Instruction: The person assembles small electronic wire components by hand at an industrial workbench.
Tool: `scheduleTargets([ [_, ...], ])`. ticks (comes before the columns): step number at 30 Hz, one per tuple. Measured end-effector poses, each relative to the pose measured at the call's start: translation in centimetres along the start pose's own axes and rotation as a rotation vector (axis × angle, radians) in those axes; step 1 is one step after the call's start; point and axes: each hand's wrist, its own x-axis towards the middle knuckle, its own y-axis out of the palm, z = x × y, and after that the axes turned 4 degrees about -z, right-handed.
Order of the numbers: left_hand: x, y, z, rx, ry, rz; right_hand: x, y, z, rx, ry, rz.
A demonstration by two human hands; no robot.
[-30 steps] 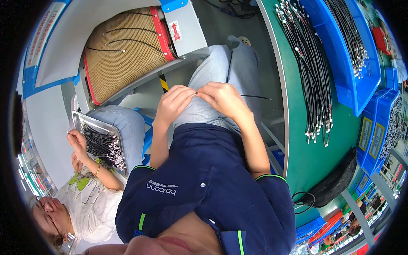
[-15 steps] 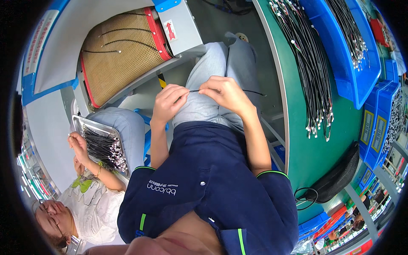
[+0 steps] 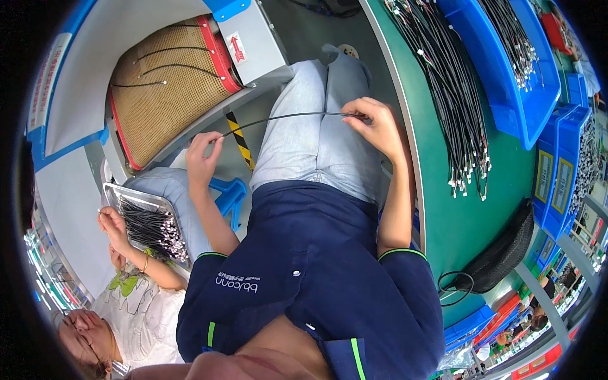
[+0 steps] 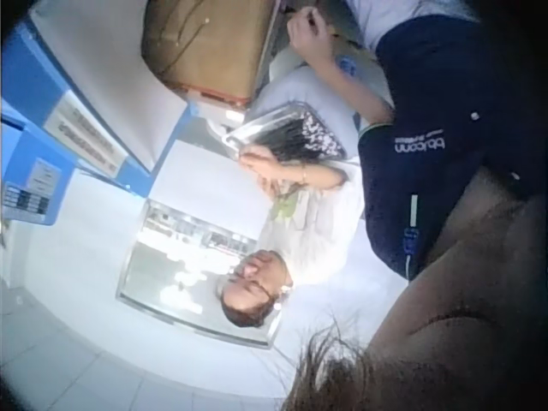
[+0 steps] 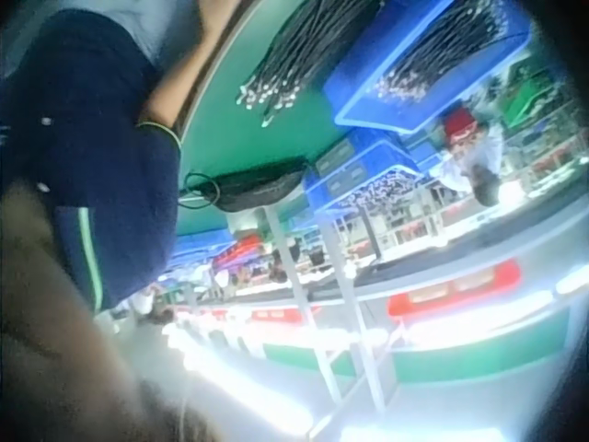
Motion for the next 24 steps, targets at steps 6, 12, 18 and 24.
scheduleTargets([
  [6,-0.4,-0.6,0.5,0.009,-0.056,0.001,-0.2,0.4,-0.2,-0.018,-0.106,-0.103],
  [12,-0.6,-1.1,0.9,0.015,-0.07,0.011,0.1,1.2,-0.4,-0.135,-0.3,-0.248],
  [18,-0.6,-1.4,1.0,-0.008,-0.11,0.015,0.0,1.2,-0.6,-0.205,-0.387,-0.26],
  [24,-0.8,-1.8,0.9,-0.01,-0.066,0.006,0.2,1.6,-0.9,-0.298,-0.533,-0.318],
])
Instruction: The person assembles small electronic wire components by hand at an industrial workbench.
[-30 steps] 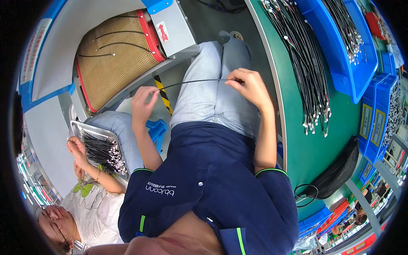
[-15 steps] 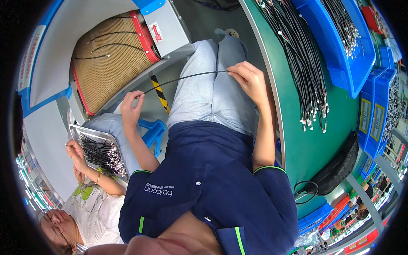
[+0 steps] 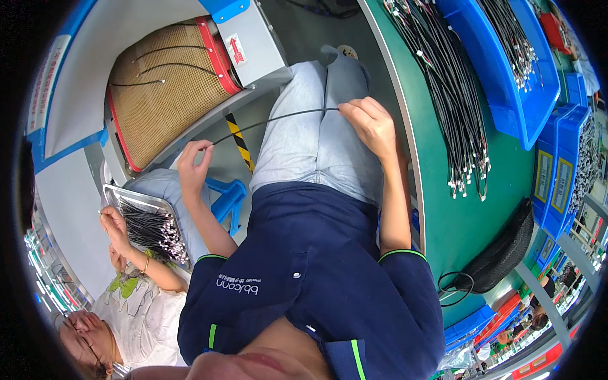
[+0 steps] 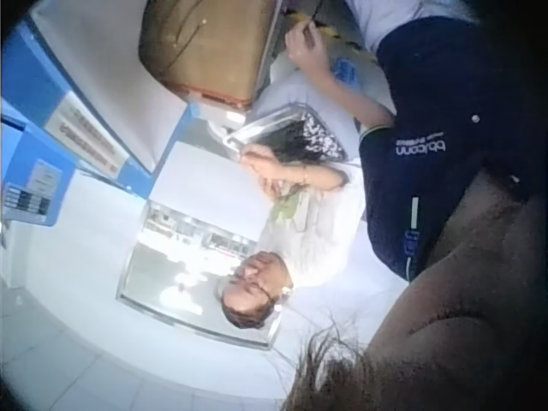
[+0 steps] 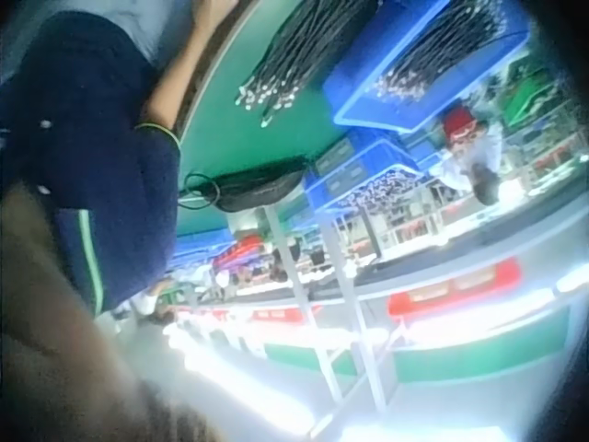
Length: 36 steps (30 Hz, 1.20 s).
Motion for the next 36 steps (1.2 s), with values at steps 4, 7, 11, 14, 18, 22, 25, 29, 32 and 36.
scheduleTargets([
  [4,-0.2,-0.6,-0.3,-0.001,0.003,-0.008,0.1,0.1,0.3,0.078,0.041,-0.028],
  [7,-0.3,-0.9,-0.4,-0.012,0.022,-0.022,0.1,0.0,0.4,0.118,0.101,0.016],
  [11,-0.4,-1.2,-0.7,0.009,0.026,-0.037,-0.2,0.1,0.4,0.147,0.113,0.03],
  [14,-0.3,-1.3,-0.6,0.016,0.042,-0.045,-0.1,0.0,0.6,0.151,0.119,0.035],
  [18,-0.4,-1.5,-0.4,0.019,0.049,-0.053,-0.1,-0.1,0.8,0.182,0.114,0.062],
  [22,-0.5,-1.7,-0.1,0.038,0.052,-0.049,-0.2,0.2,0.8,0.22,0.091,0.098],
  [25,-0.6,-2.0,0.1,0.036,0.033,-0.062,-0.3,0.3,1.1,0.24,0.113,0.134],
  [29,-0.6,-2.1,0.5,0.029,0.044,-0.057,-0.4,0.4,1.2,0.249,0.124,0.132],
  [32,-0.5,-2.2,0.6,0.043,0.05,-0.067,-0.5,0.4,1.3,0.259,0.146,0.152],
  [36,-0.5,-2.4,0.7,0.045,0.039,-0.076,-0.4,0.2,1.5,0.273,0.16,0.196],
])
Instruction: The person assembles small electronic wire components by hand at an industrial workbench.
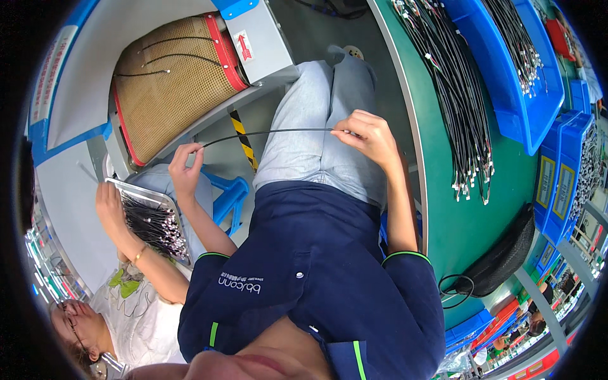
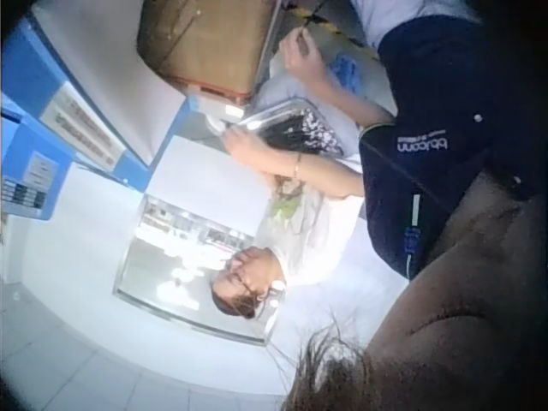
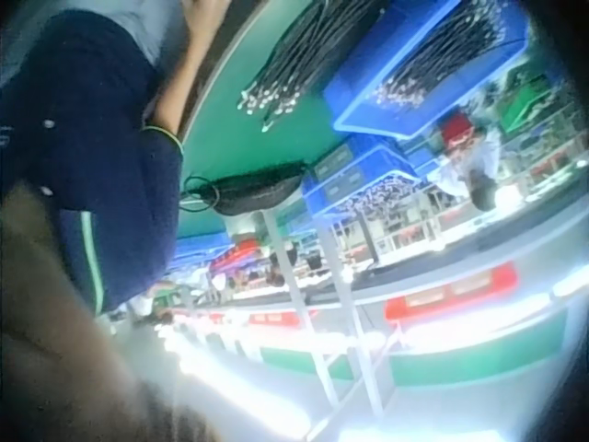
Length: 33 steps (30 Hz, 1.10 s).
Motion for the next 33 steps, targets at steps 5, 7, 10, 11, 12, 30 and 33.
scheduleTargets([
  [5,-0.5,0.2,0.3,-0.011,-0.004,-0.002,-0.3,0.3,-0.8,-0.058,-0.074,0.015],
  [7,-0.5,0.2,0.2,-0.01,0.007,-0.003,-0.3,0.3,-0.8,-0.053,-0.063,0.02],
  [10,-0.4,0.0,-0.1,-0.017,0.013,-0.002,-0.1,0.3,-0.8,-0.115,-0.139,-0.017],
  [11,-0.5,-0.1,-0.1,-0.013,0.009,0.009,-0.2,0.4,-0.9,-0.115,-0.138,-0.018],
  [12,-0.5,-0.2,-0.1,-0.01,0.005,0.019,-0.3,0.6,-1.1,-0.119,-0.166,-0.042],
  [30,-1.3,-0.4,0.5,-0.061,-0.083,0.063,-0.1,1.2,-0.3,-0.128,-0.179,-0.15],
  [33,-0.5,-0.1,0.2,-0.068,-0.041,0.044,-0.3,0.8,-0.4,-0.116,-0.13,-0.139],
])
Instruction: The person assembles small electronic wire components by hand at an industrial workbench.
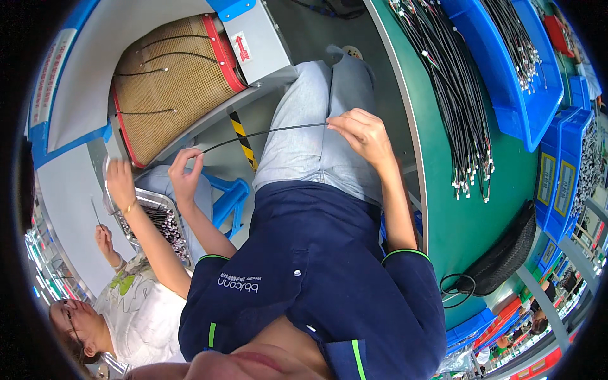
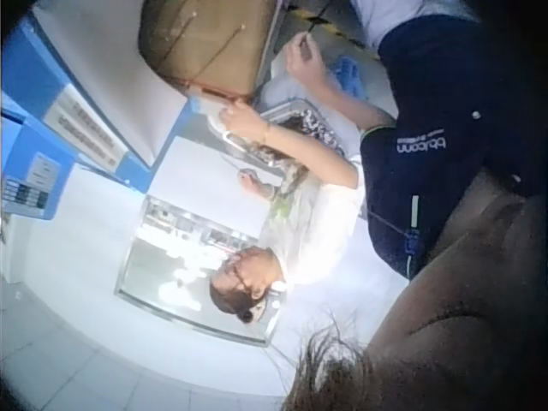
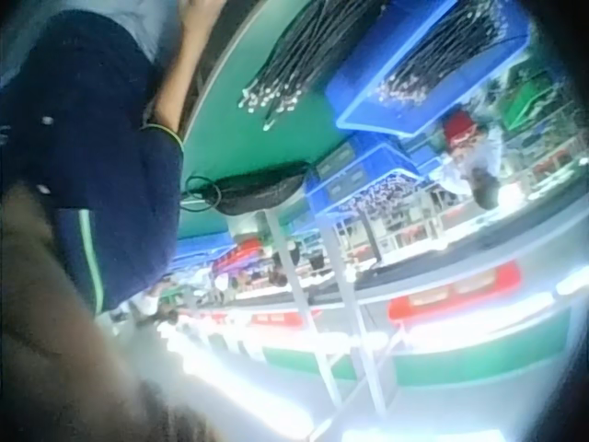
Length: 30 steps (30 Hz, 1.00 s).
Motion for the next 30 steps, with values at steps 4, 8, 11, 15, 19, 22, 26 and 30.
scheduleTargets([
  [4,-0.56,-0.26,0.37,0.008,-0.019,-0.005,0.13,0.34,-0.19,-0.019,-0.024,0.07],
  [8,-0.36,-0.42,0.34,0.005,-0.012,-0.007,0.29,0.25,-0.14,0.025,-0.013,0.04],
  [11,-0.34,-0.44,0.4,0.003,-0.012,-0.005,0.48,0.11,-0.15,0.045,-0.036,0.024],
  [15,-0.48,-0.41,0.76,0.003,-0.021,-0.006,0.62,-0.17,0.04,0.062,-0.013,0.102],
  [19,-0.5,-0.41,0.67,0.014,-0.025,0.002,0.36,-0.13,-0.01,0.083,0.002,0.126],
  [22,-0.5,-0.43,0.7,0.02,-0.019,0.002,0.3,-0.01,-0.13,0.071,-0.024,0.096],
  [26,-0.64,-0.58,0.9,0.018,-0.029,-0.009,0.29,0.18,-0.01,0.096,0.007,0.084],
  [30,-0.71,-0.6,0.79,0.019,-0.021,-0.011,0.31,0.05,0.34,0.103,0.093,0.144],
])
